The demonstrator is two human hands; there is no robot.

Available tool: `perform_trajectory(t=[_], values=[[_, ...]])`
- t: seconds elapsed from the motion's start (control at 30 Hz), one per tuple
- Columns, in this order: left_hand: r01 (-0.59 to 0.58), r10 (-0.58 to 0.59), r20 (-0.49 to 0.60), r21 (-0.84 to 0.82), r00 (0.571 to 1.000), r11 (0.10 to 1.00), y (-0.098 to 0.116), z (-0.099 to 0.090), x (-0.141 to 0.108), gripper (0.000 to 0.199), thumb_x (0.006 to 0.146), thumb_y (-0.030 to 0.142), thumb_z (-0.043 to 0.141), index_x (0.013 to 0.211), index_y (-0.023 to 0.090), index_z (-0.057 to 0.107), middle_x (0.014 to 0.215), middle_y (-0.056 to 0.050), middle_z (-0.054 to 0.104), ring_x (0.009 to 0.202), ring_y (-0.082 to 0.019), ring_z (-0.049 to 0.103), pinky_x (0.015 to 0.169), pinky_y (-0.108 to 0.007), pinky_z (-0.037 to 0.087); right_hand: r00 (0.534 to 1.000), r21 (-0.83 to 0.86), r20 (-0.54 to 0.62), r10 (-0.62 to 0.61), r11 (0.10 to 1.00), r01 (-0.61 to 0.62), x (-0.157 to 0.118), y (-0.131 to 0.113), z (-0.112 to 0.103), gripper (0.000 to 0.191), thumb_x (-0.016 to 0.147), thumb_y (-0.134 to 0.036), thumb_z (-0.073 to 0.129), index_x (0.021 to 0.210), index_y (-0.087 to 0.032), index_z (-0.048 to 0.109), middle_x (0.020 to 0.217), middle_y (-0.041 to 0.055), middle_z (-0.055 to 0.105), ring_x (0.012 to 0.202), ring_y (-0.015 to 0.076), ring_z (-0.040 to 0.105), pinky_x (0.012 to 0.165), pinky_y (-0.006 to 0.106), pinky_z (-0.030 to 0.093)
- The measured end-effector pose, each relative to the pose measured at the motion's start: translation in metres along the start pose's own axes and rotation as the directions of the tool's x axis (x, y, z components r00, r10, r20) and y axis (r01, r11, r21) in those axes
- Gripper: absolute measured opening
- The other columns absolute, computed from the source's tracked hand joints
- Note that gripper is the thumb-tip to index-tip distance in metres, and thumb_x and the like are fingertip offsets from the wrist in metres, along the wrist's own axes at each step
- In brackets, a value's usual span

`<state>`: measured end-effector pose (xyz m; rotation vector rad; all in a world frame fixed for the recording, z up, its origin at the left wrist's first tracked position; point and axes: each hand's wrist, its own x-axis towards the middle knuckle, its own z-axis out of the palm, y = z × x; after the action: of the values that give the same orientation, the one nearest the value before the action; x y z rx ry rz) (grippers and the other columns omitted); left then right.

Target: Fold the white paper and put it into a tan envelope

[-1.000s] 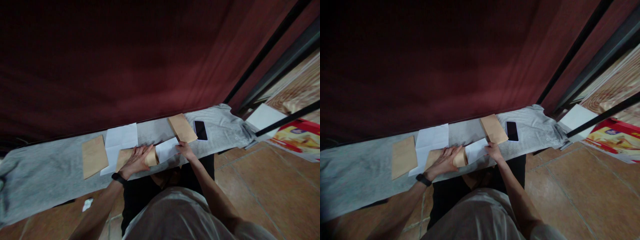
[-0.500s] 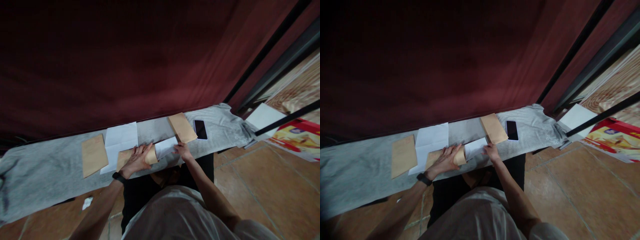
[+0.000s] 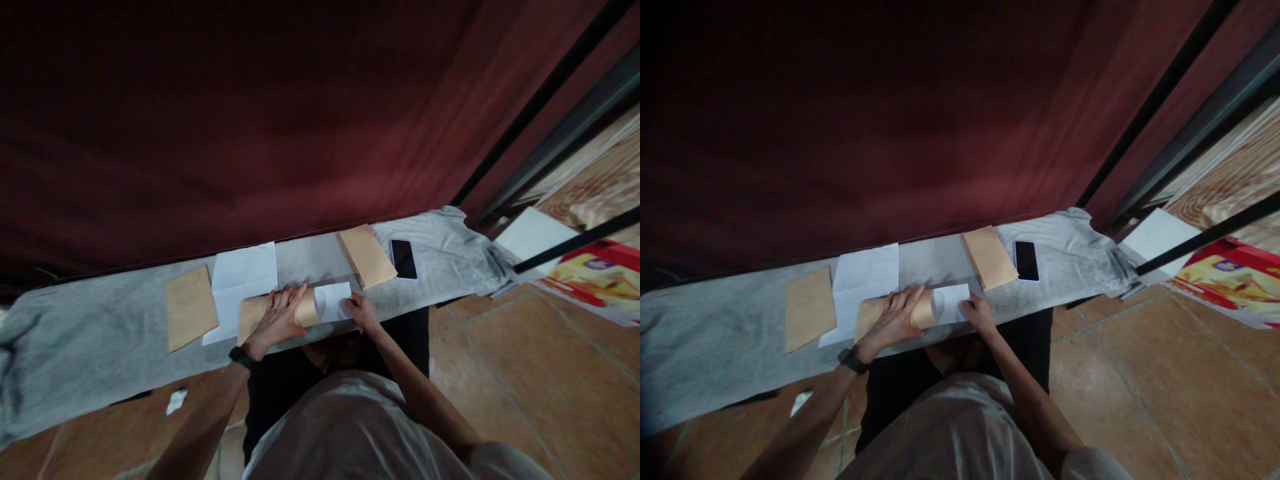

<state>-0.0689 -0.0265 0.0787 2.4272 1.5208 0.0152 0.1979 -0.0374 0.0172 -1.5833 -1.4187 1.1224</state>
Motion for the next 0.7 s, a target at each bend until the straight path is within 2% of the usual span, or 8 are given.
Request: perform_trajectory(t=[0.1,0.23,0.3,0.4,0.53,0.7], values=[[-0.048,0.048,-0.03,-0.007,0.998,0.999,0.011,-0.002,0.002,0.124,0.068,0.053,0.082,0.162,0.029,0.005,0.153,-0.016,0.041,0.145,-0.037,0.036,0.122,-0.06,0.013,1.0,-0.017,0.02,-0.01,1.0,0.01,-0.002,-0.005,0.005,0.019,0.085,-0.028,0.055,0.078,-0.018,0.07,0.072,0.0017,0.066,0.07,0.0179,0.062,0.066,0.027,0.049],[-0.096,0.095,-0.045,-0.018,0.994,0.995,0.026,-0.001,0.007,0.123,0.068,0.05,0.082,0.162,0.026,0.007,0.152,-0.017,0.042,0.144,-0.038,0.037,0.123,-0.059,0.013,0.999,-0.034,0.031,-0.035,0.999,0.036,-0.004,-0.014,0.021,0.013,0.083,-0.02,0.059,0.075,-0.021,0.07,0.091,0.0041,0.07,0.088,0.0188,0.065,0.085,0.03,0.052],[-0.108,0.107,-0.051,-0.015,0.993,0.994,0.032,0.002,0.01,0.122,0.068,0.047,0.082,0.162,0.025,0.008,0.152,-0.017,0.042,0.144,-0.038,0.037,0.123,-0.059,0.012,0.999,-0.04,0.021,-0.027,0.999,0.027,-0.004,-0.016,0.028,0.014,0.083,-0.017,0.058,0.073,-0.021,0.068,0.096,0.0061,0.07,0.093,0.0192,0.064,0.089,0.031,0.051],[-0.131,0.13,-0.066,-0.006,0.989,0.991,0.036,0.006,0.012,0.119,0.07,0.046,0.08,0.162,0.025,0.007,0.151,-0.017,0.043,0.144,-0.037,0.038,0.124,-0.059,0.012,1.0,-0.04,0.001,0.003,0.999,-0.003,-0.004,-0.016,0.035,0.015,0.083,-0.016,0.057,0.072,-0.021,0.066,0.093,0.0069,0.069,0.088,0.0187,0.064,0.083,0.029,0.052],[-0.154,0.154,-0.066,-0.005,0.986,0.988,0.038,0.007,0.013,0.118,0.072,0.05,0.079,0.162,0.026,0.008,0.152,-0.017,0.043,0.144,-0.038,0.038,0.123,-0.061,0.012,0.998,-0.022,-0.024,0.05,0.998,-0.05,-0.004,-0.012,0.036,0.018,0.08,-0.02,0.06,0.062,-0.021,0.061,0.075,0.0038,0.066,0.073,0.017,0.061,0.071,0.026,0.049],[-0.202,0.201,-0.079,-0.004,0.976,0.979,0.034,0.006,0.01,0.111,0.078,0.059,0.073,0.162,0.028,0.008,0.161,-0.017,0.033,0.15,-0.037,0.03,0.123,-0.064,0.011,0.994,0.07,-0.049,0.096,0.993,-0.093,-0.007,-0.007,0.034,0.022,0.081,-0.029,0.058,0.061,-0.02,0.062,0.061,-0.0007,0.061,0.064,0.0149,0.057,0.062,0.024,0.045]])
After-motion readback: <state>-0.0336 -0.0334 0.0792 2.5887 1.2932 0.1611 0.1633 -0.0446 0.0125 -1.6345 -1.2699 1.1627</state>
